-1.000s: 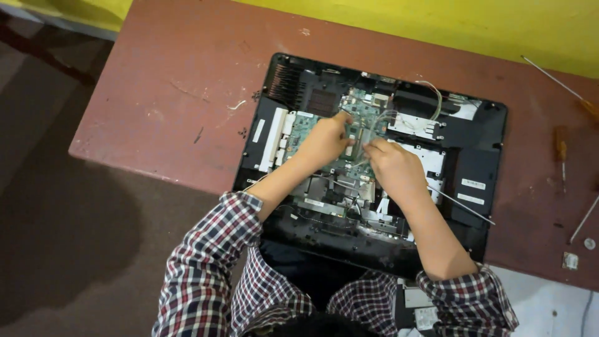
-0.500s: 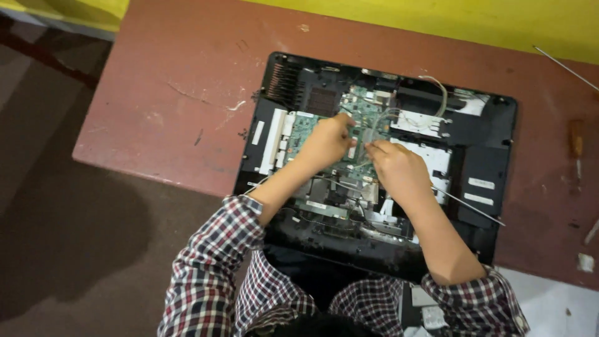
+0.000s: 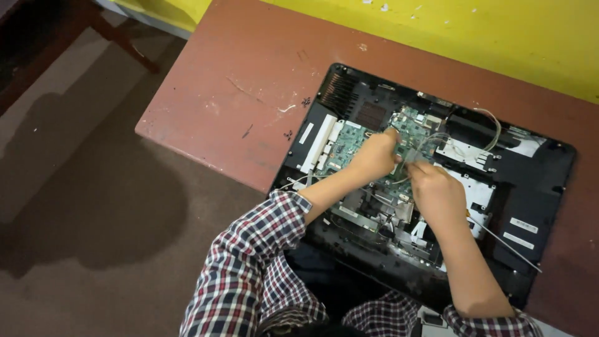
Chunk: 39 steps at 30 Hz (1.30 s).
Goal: Disconnecting internal cables and components from a computer motherboard using hands and a screwdriver.
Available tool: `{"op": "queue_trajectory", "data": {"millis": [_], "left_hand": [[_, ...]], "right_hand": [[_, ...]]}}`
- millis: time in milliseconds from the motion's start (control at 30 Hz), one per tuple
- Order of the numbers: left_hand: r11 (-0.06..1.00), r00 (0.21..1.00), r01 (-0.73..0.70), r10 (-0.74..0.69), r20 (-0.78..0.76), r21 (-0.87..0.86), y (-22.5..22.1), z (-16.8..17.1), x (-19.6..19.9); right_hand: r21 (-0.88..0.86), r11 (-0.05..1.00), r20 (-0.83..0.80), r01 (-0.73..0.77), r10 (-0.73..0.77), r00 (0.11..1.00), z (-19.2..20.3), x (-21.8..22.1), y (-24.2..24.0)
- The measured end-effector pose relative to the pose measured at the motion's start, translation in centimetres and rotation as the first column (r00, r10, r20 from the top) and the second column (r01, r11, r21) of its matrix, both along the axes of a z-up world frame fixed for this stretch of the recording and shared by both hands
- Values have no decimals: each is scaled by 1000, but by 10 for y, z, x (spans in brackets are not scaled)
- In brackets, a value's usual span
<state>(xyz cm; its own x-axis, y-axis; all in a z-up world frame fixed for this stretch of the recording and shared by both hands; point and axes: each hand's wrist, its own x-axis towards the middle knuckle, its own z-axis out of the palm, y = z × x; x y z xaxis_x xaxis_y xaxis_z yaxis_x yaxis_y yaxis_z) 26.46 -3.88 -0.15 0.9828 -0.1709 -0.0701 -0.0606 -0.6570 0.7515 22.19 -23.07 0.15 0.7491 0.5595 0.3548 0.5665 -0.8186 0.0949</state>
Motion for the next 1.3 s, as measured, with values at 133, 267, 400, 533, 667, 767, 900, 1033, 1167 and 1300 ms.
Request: {"op": "queue_trajectory", "data": {"millis": [133,267,400,533,667,767,900,1033,1167,1300], "left_hand": [[999,998,-42,41,-49,-19,2,0,0],[980,998,53,-56,10,189,2,0,8],[922,993,102,-117,18,374,7,20,11],[836,983,21,-117,140,548,12,22,11],[689,902,-158,-190,387,708,9,-4,26],[670,890,-156,-224,398,726,4,-2,32],[691,889,-127,-239,391,711,8,6,27],[804,902,-76,-197,385,590,19,17,-4],[931,878,-32,-148,456,363,34,17,-11],[866,742,329,-483,464,376,33,8,-11]], "right_hand": [[-1,1000,5,-13,13,1000,-1,0,1],[-20,1000,15,-1,1,1000,1,-2,2],[24,999,-23,26,-25,999,-5,-1,-2],[67,998,-106,12,-5,994,-1,1,-5],[65,998,-187,-7,19,982,6,0,-5],[67,998,-216,-5,20,976,23,-3,0],[16,1000,-157,20,-17,987,9,4,-2],[42,999,-30,-12,13,999,51,-14,-10],[158,970,99,185,-202,974,161,-54,-38],[-77,866,447,494,-413,793,190,-105,-137]]}}
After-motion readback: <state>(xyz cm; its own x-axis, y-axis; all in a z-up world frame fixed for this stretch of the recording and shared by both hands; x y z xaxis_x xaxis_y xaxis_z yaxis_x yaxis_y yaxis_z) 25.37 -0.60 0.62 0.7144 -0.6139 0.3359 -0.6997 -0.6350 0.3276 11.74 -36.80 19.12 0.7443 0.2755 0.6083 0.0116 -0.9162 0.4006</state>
